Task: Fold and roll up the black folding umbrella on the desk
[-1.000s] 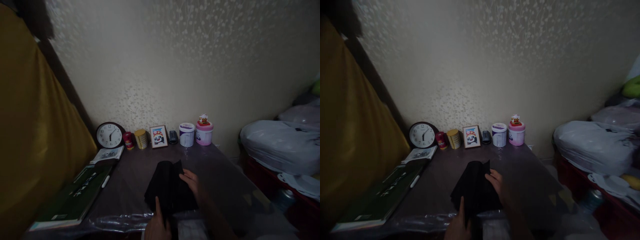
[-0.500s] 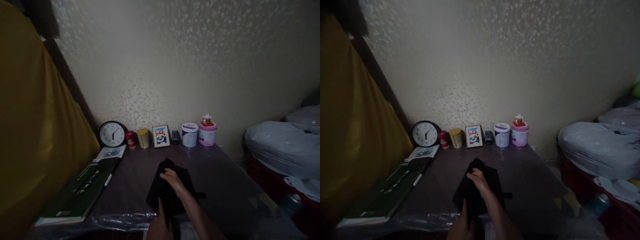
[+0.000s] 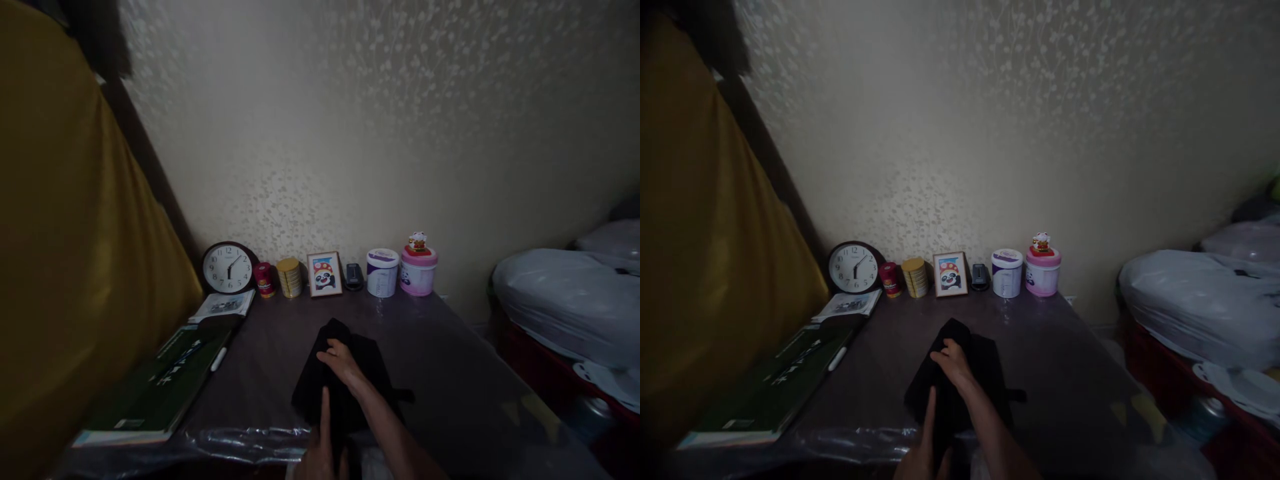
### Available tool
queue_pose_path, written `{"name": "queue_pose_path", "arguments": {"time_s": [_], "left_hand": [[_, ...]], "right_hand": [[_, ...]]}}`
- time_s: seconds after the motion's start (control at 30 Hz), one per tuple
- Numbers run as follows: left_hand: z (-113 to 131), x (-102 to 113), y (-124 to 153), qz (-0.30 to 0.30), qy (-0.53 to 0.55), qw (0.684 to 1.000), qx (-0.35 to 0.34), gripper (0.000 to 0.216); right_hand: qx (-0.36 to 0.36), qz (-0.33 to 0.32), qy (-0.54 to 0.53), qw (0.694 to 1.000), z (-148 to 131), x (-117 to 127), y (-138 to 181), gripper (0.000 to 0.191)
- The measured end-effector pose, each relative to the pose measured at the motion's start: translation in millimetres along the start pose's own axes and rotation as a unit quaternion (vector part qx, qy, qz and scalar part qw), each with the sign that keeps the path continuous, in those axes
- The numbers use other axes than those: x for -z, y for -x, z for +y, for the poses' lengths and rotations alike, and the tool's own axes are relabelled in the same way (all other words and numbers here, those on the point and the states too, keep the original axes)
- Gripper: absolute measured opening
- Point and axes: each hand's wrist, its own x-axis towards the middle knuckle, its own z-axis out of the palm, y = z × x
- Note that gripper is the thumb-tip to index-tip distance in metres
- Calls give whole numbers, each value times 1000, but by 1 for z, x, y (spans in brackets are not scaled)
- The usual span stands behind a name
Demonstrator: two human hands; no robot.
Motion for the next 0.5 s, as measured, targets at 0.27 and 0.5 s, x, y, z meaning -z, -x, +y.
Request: {"name": "queue_pose_path", "arguments": {"time_s": [0.27, 0.5], "left_hand": [[12, 9, -9, -50, -110, 993, -11, 66], [6, -7, -22, -63, -118, 989, 62, 67]], "right_hand": [[53, -19, 99, 993, -4, -4, 5, 47], [289, -17, 202, 936, 8, 25, 57, 24]]}}
